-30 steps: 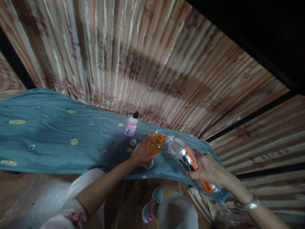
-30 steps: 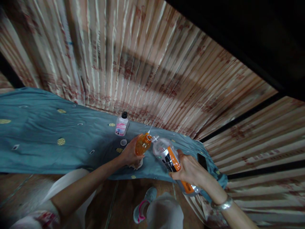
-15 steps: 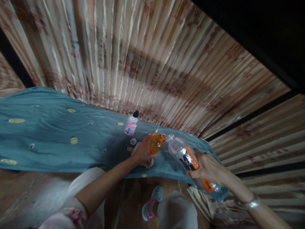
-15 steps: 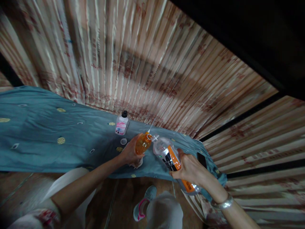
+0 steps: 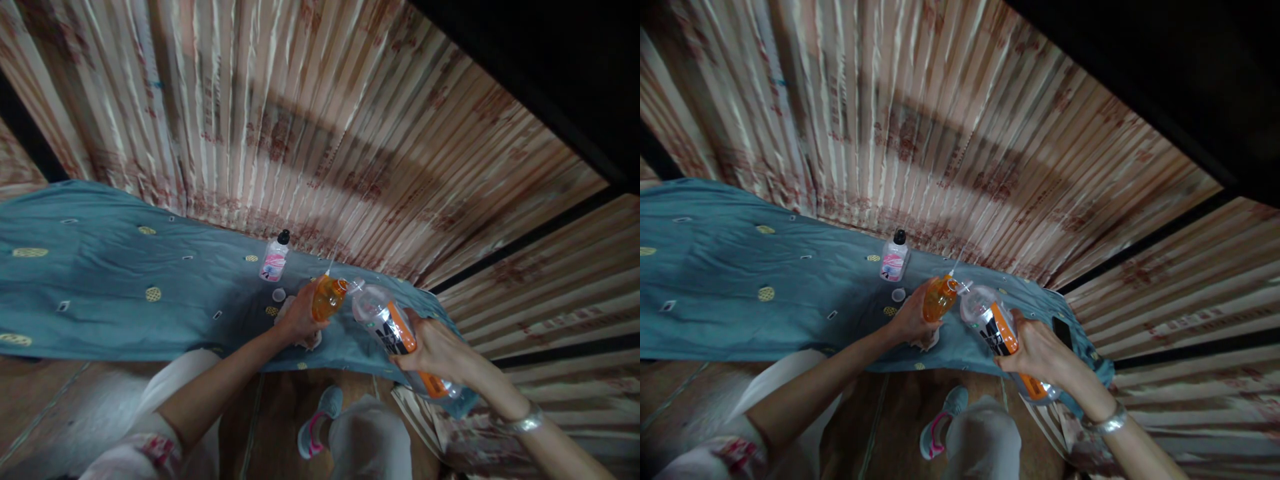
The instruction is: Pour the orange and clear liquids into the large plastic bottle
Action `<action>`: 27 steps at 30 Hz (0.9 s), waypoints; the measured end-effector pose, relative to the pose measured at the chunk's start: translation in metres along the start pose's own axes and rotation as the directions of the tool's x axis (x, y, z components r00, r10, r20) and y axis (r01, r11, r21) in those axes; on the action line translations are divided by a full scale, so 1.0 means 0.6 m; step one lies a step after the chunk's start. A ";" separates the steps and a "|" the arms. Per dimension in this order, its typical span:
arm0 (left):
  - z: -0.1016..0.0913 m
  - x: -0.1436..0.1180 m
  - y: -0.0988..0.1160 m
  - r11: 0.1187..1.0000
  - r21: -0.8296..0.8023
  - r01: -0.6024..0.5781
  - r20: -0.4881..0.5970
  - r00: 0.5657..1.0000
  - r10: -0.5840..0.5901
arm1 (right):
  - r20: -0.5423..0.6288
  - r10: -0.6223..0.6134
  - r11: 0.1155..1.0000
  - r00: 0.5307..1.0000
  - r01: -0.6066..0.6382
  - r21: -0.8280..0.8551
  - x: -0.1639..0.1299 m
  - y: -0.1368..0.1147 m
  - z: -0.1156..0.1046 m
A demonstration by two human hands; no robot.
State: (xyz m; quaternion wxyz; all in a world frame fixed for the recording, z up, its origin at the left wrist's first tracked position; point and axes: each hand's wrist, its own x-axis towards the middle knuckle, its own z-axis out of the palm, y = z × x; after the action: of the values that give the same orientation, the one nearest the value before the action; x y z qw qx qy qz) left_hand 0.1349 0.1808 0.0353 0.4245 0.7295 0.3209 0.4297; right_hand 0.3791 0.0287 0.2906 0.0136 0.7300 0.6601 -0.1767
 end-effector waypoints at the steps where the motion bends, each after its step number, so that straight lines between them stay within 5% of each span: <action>1: 0.000 0.000 -0.001 1.000 -0.002 0.002 -0.004 1.000 -0.002 | 0.001 0.003 1.000 1.000 -0.003 -0.001 0.001 0.001 0.000; 27: -0.001 0.003 0.009 1.000 -0.004 0.011 -0.013 1.000 -0.011 | -0.024 0.010 1.000 1.000 -0.010 -0.015 -0.001 -0.001 0.000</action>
State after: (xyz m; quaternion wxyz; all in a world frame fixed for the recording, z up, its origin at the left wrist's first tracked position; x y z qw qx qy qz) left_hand 0.1359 0.1801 0.0412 0.4260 0.7242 0.3269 0.4327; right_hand 0.3788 0.0283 0.2911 0.0121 0.7352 0.6579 -0.1626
